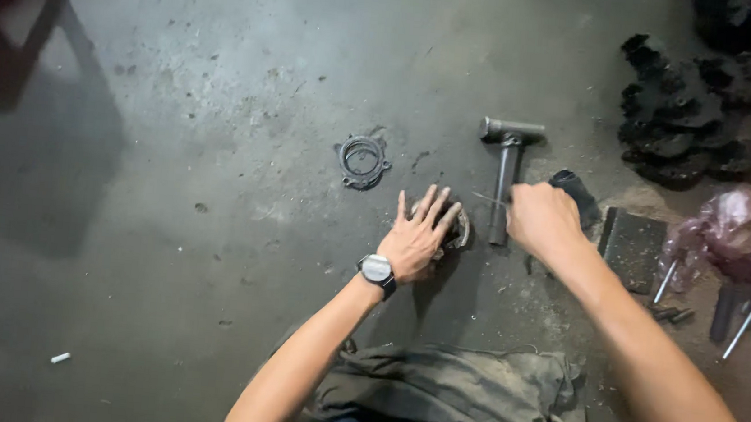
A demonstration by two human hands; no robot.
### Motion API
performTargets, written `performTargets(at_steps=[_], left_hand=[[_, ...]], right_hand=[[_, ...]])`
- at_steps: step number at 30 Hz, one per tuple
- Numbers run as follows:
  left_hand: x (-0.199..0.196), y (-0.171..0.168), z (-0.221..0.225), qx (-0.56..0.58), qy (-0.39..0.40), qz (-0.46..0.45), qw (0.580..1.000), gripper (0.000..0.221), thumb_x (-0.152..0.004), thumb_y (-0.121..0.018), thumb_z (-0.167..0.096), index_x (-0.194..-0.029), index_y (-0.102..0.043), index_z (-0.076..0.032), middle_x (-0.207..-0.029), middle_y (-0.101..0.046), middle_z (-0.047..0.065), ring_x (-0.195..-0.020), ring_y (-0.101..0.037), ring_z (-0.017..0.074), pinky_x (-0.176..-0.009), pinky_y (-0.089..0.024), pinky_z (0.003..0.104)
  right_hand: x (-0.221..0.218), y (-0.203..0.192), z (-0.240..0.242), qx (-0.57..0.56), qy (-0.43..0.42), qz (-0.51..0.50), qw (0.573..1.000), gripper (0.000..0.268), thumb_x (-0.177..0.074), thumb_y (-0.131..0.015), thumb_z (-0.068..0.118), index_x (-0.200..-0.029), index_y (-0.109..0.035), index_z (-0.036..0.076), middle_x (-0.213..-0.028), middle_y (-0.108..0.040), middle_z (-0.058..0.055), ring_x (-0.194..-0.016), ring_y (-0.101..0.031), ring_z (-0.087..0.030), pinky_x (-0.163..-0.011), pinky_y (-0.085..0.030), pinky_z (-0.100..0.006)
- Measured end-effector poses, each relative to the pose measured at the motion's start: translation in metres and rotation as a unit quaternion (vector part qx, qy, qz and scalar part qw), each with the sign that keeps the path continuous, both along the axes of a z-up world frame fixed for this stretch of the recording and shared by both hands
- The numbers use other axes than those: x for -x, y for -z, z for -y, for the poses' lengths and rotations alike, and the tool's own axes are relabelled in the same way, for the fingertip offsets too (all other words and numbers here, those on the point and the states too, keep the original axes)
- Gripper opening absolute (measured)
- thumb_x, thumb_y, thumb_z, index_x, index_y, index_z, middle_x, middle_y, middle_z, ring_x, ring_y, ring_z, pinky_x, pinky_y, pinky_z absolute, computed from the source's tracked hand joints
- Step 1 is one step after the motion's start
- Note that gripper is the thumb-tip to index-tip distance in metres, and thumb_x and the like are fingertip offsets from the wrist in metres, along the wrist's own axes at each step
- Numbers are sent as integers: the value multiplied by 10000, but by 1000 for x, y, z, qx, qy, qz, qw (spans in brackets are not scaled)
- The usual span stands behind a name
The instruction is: The recorder disassembles a mechanical component on the floor and then uses a bench grinder to polish or deburr a metal gasket/plate.
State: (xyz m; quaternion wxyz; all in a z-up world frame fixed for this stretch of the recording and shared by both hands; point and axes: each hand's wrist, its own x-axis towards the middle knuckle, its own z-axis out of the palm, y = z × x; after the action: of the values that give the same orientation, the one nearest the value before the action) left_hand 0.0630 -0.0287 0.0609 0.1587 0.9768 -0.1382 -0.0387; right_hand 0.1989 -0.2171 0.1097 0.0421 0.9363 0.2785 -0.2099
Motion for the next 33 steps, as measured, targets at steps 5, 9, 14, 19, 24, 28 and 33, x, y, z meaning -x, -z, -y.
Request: performTargets(at_steps=[5,9,14,19,24,28,33], left_hand=[[14,57,18,130,-169,27,977,869,-777,-829,-367,-1424,-419,44,-1428,-445,277,-1307,-445,426,-1056,-369,603],[55,35,30,342,-366,19,865,680,-847,-805,-228,-1392,-503,44,-1312,-502,302,-1236,-464,464,-1058,-413,537],[77,40,44,409,-398,-14,821,607,-824,-808,-183,-1327,-557,48,-1246,-538,266,-1180,-534,421,-1043,-448,473],[81,47,49,405,-392,1,826,631,-806,-810,-144,-1342,-545,59,-1251,-531,277,-1171,-535,432,-1028,-451,466],[81,44,47,415,-394,-29,819,615,-826,-775,-129,-1364,-540,53,-1252,-534,275,-1171,-546,428,-1033,-461,463],[80,53,40,418,-386,-34,822,585,-852,-765,-124,-1363,-535,45,-1300,-519,279,-1207,-545,433,-1050,-468,466],[46,50,14,329,-303,-29,894,688,-815,-725,-51,-1428,-437,73,-1363,-462,315,-1248,-483,484,-1043,-455,492]], right_hand=[[33,-2,1,-53,100,-85,990,239,-898,-628,221,-1082,-706,90,-802,-720,-234,-730,-728,-423,-683,-570,-503],[48,11,-9,-93,23,-38,995,248,-885,-704,282,-888,-754,39,-787,-710,-249,-763,-703,-443,-720,-564,-533],[48,34,-21,-34,-70,-44,996,184,-841,-692,219,-823,-747,45,-771,-712,-226,-765,-723,-409,-711,-578,-510],[50,54,-25,-28,-111,-24,993,136,-818,-659,141,-772,-746,47,-771,-714,-222,-756,-730,-397,-697,-583,-504],[55,57,-30,-70,-93,-43,992,175,-831,-670,164,-748,-738,26,-773,-713,-238,-773,-720,-418,-721,-570,-520],[72,44,-21,-69,5,-106,992,232,-895,-701,228,-909,-732,-2,-780,-707,-271,-786,-706,-446,-709,-564,-520],[110,85,10,-249,261,-208,909,270,-873,-715,209,-1047,-761,7,-837,-751,-219,-717,-778,-308,-701,-577,-418]])
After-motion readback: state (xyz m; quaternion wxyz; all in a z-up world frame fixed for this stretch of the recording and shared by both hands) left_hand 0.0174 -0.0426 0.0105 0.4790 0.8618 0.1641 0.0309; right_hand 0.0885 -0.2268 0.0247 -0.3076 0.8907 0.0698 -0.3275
